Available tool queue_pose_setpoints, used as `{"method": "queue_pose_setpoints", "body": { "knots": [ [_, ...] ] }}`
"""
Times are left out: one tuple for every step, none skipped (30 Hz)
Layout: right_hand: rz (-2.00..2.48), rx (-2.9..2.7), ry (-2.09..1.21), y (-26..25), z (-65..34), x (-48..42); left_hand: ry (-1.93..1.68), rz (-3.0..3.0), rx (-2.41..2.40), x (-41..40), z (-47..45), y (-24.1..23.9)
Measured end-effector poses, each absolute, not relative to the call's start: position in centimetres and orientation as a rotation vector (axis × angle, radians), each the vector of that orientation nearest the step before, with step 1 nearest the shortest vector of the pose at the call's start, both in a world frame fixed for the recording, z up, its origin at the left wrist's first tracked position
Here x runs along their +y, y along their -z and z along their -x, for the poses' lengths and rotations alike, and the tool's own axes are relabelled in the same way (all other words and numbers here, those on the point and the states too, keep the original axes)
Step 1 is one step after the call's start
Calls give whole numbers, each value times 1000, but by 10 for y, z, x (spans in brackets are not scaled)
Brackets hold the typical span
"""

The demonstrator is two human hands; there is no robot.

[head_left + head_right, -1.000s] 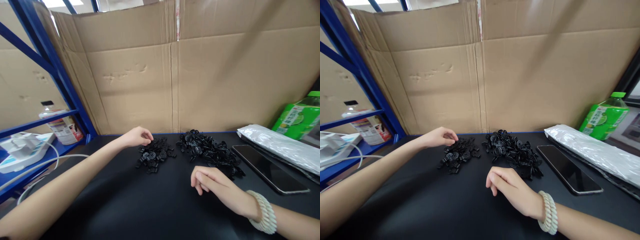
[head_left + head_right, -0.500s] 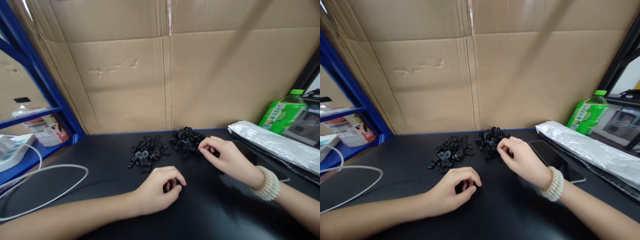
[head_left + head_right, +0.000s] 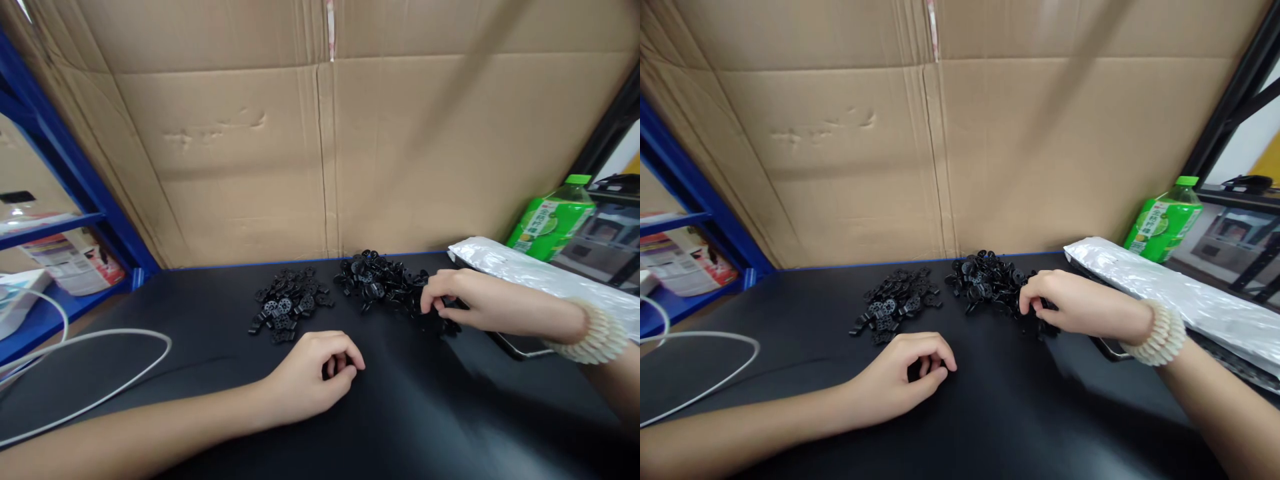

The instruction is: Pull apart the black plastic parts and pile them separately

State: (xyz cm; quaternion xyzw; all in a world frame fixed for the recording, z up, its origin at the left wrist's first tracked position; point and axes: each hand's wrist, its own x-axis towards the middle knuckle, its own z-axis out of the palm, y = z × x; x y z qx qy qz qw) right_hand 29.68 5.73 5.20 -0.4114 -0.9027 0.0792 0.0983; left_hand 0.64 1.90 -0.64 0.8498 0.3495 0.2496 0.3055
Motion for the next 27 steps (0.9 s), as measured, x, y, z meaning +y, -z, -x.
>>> {"method": "queue_pose_setpoints", "body": {
  "knots": [
    [1199,-2682,-267,-53,-299,56,-660,-2248,923,19,-6,6],
    [1180,-2688,-298,-54,-301,55,-660,-2246,922,19,-7,6],
    [1163,-2692,-325,-55,-303,55,-661,-2245,920,20,-7,6],
    [1148,-2692,-347,-54,-305,55,-664,-2243,918,20,-7,6],
    [1134,-2689,-364,-54,-306,55,-667,-2240,918,20,-6,6],
    [1122,-2687,-375,-54,-306,56,-670,-2239,918,20,-6,6],
    [1111,-2689,-381,-54,-306,56,-673,-2237,920,20,-6,6],
    [1099,-2696,-383,-55,-305,56,-677,-2232,922,20,-6,6],
    [1087,-2705,-390,-56,-303,56,-679,-2222,928,20,-6,5],
    [1078,-2710,-401,-57,-299,55,-679,-2203,937,20,-7,5],
    [1078,-2704,-414,-59,-295,53,-677,-2173,949,20,-7,4],
    [1085,-2682,-427,-61,-290,51,-671,-2133,965,20,-8,4],
    [1091,-2643,-437,-62,-283,49,-664,-2089,985,20,-8,3],
    [1093,-2592,-444,-62,-276,46,-653,-2044,1005,21,-9,3],
    [1083,-2531,-451,-60,-269,43,-642,-2005,1019,21,-10,3],
    [1060,-2466,-465,-57,-261,40,-632,-1974,1024,21,-10,3],
    [1030,-2402,-492,-53,-254,37,-626,-1952,1022,21,-10,2],
    [1002,-2337,-530,-47,-247,34,-620,-1938,1015,20,-11,2],
    [976,-2284,-581,-41,-240,32,-619,-1927,1005,20,-11,2],
    [949,-2243,-631,-35,-234,30,-619,-1919,995,20,-11,2],
    [924,-2212,-673,-30,-229,28,-623,-1910,988,20,-11,1],
    [901,-2190,-708,-25,-225,27,-628,-1901,984,19,-11,1],
    [881,-2173,-735,-21,-222,26,-629,-1892,980,19,-11,0],
    [864,-2159,-760,-18,-220,25,-631,-1881,973,19,-11,-1],
    [851,-2146,-786,-15,-218,25,-636,-1871,965,19,-11,-1],
    [839,-2134,-815,-13,-216,24,-641,-1864,955,19,-11,-2],
    [831,-2126,-841,-12,-215,24,-648,-1862,943,19,-11,-2]
  ]
}}
